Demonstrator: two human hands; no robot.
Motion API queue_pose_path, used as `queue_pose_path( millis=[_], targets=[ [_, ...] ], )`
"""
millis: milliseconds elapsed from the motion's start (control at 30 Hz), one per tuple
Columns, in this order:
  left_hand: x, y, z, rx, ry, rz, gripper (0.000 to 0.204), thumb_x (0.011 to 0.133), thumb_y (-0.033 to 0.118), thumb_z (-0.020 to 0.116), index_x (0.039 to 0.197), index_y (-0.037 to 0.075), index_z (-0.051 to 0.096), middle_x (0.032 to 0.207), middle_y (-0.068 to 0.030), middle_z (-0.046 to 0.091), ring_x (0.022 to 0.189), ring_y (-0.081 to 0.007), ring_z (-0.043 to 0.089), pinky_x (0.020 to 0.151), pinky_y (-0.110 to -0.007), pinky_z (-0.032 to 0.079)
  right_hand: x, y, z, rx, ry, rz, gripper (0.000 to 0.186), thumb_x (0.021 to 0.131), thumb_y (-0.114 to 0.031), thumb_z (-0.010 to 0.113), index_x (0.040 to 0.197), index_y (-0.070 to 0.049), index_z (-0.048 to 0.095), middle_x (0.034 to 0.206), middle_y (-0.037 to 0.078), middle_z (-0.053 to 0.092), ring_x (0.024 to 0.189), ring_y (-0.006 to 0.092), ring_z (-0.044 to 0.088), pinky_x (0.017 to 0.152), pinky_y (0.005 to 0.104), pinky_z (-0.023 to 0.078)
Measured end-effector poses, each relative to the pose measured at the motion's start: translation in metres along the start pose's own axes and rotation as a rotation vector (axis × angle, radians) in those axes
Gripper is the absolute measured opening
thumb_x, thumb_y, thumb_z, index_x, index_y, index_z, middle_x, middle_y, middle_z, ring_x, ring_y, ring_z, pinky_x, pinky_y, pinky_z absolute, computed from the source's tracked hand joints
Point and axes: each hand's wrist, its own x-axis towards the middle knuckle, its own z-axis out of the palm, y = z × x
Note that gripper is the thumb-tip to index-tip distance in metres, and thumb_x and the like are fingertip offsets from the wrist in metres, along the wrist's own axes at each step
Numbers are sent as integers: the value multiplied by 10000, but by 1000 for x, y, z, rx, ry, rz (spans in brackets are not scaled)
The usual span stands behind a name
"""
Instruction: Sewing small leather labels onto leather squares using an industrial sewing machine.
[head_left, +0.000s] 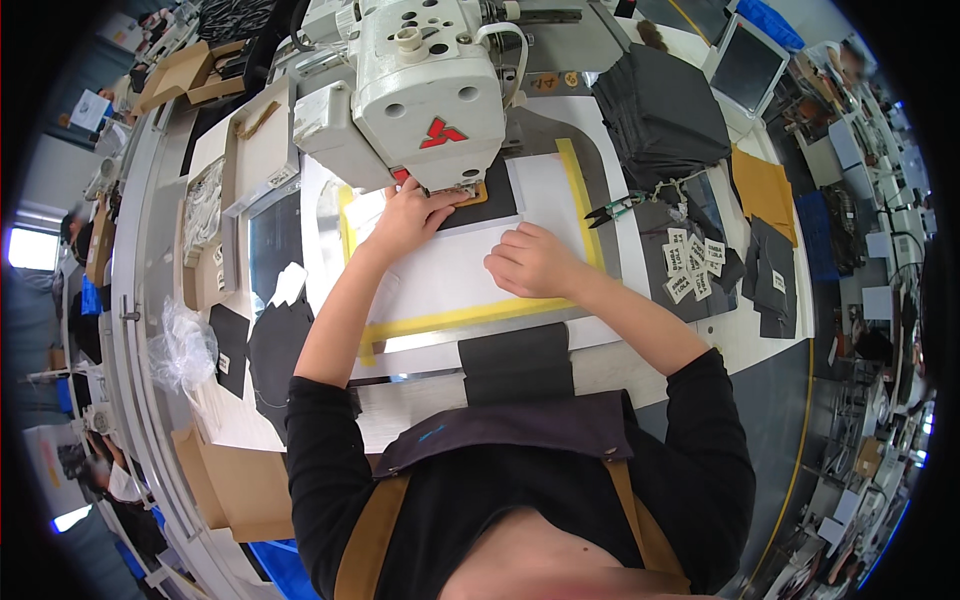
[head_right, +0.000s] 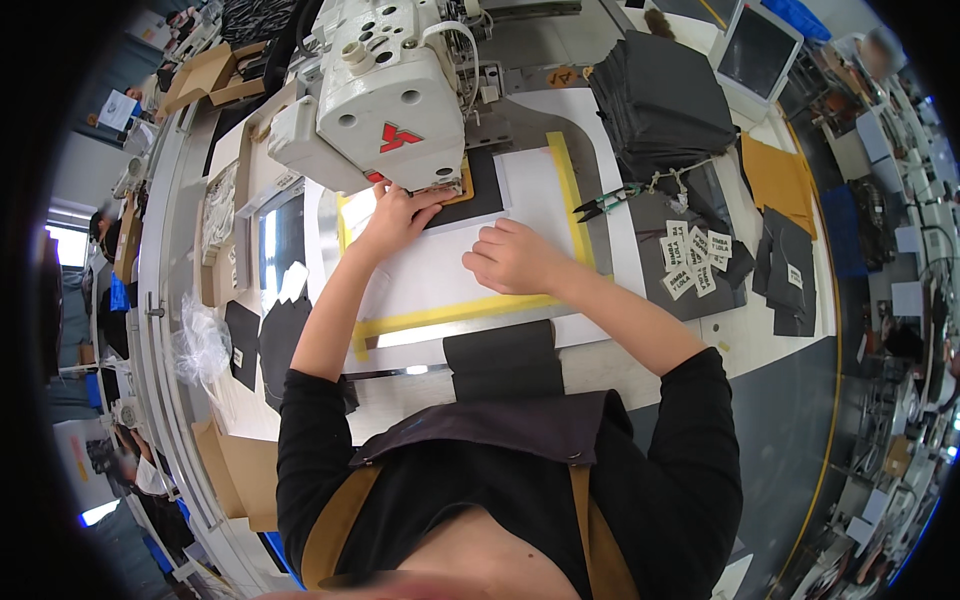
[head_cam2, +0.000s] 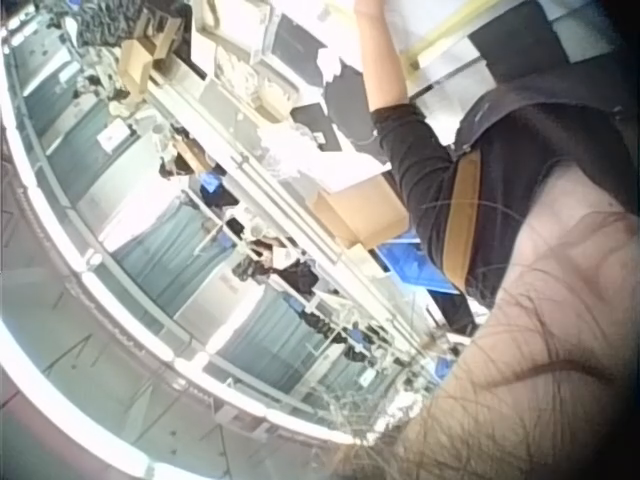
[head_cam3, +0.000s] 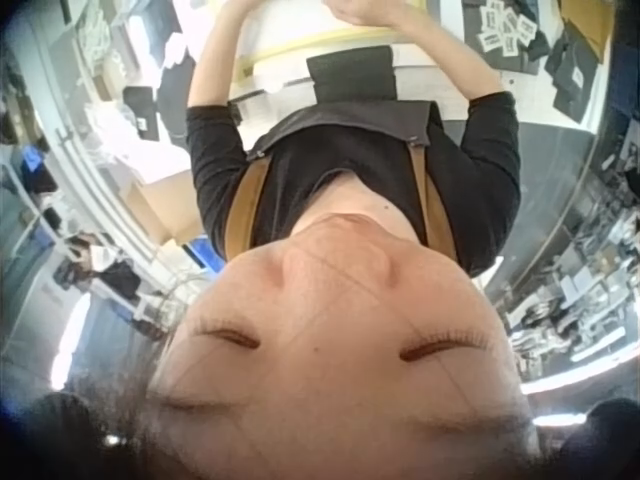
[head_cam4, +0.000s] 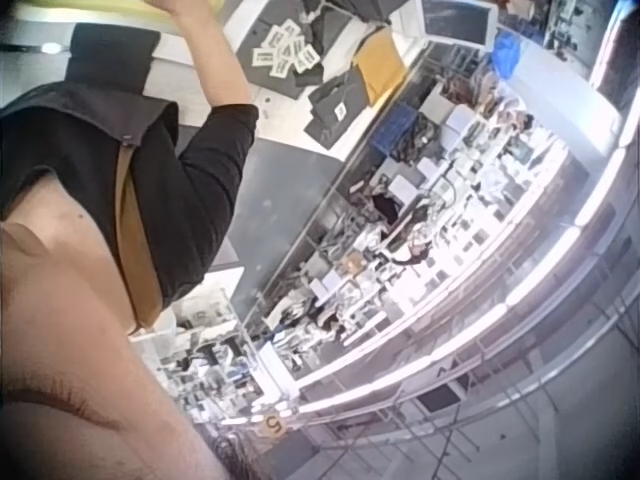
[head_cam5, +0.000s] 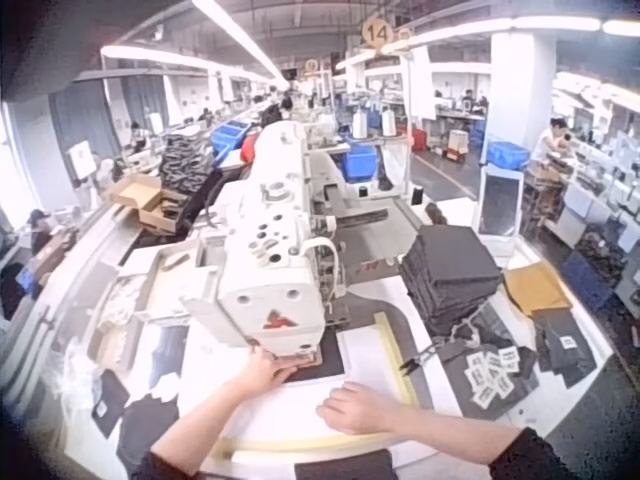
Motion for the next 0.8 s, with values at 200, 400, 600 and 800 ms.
queue_pose_path(
  millis=[200, 400, 600, 800],
  targets=[
    [8, -13, 2, -91, -10, -52, 278, 911, 204, 616, 1155, 304, 701, 1017, -73, 689, 944, -305, 569, 871, -403, 359, -15, -27, -23, -17, -32, 70, 144, 733, -128, 681, 780, -108, 546, 705, -16, 526, 725, 158, 518, 654, 296, 402],
    [2, -18, 6, -107, -58, -99, 306, 884, 215, 657, 1172, 309, 698, 1023, -105, 677, 968, -302, 537, 915, -397, 349, -21, -37, -31, -8, -35, 194, 129, 751, -137, 681, 790, -104, 563, 805, -8, 569, 783, 159, 534, 703, 301, 412],
    [-6, -9, -6, -180, 18, -151, 301, 839, 186, 704, 1136, 226, 724, 1079, -80, 663, 1035, -282, 532, 986, -377, 313, -27, -29, -29, -76, -36, 264, 117, 773, -155, 677, 838, -96, 598, 977, 19, 597, 923, 190, 542, 801, 339, 412],
    [-19, 0, -26, -164, 94, -202, 221, 788, 109, 706, 1004, 134, 746, 1083, -48, 672, 1053, -234, 580, 967, -396, 343, -35, -20, -32, -116, -117, 377, 240, 797, -188, 677, 1009, -89, 622, 1168, 58, 587, 1066, 221, 519, 880, 385, 395]
  ],
)
